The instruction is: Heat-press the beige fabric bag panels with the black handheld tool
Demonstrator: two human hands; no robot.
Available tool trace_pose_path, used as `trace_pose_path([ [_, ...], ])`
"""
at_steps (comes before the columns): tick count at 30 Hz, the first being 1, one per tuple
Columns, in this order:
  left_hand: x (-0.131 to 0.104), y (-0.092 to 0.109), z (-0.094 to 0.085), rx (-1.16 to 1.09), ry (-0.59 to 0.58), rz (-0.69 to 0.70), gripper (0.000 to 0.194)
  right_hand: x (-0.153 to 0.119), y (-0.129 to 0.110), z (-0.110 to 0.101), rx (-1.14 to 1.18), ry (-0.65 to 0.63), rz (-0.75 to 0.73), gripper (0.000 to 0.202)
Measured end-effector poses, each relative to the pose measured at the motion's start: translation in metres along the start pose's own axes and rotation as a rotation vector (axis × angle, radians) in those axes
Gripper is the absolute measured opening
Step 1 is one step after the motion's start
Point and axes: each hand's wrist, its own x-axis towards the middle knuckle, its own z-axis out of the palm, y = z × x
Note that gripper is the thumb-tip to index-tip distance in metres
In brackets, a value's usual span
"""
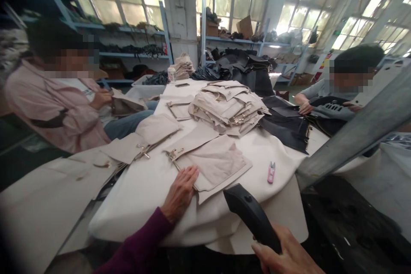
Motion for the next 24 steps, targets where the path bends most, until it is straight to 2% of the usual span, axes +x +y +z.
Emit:
trace_pose_path([
  [2,0.0,0.0,-0.001,-0.019,0.0,-0.005,0.054,0.009,-0.01,0.007,-0.013,-0.061,-0.014,0.032],
  [7,0.0,0.001,-0.005,-0.061,0.007,-0.02,0.054,0.031,-0.029,0.023,0.039,-0.122,-0.016,0.019],
  [12,-0.001,0.0,-0.007,-0.058,0.009,-0.004,0.054,0.053,-0.034,0.032,0.056,-0.109,-0.011,0.013],
  [17,-0.001,0.0,-0.007,-0.036,0.007,-0.019,0.052,0.056,-0.035,0.021,0.095,0.01,-0.04,0.026],
  [22,0.001,0.002,-0.006,-0.078,-0.028,-0.044,0.053,0.045,-0.034,0.004,0.048,0.188,0.033,0.039],
  [24,0.0,0.002,-0.008,-0.08,-0.049,-0.044,0.056,0.043,-0.027,-0.002,0.056,0.196,0.06,0.041],
])
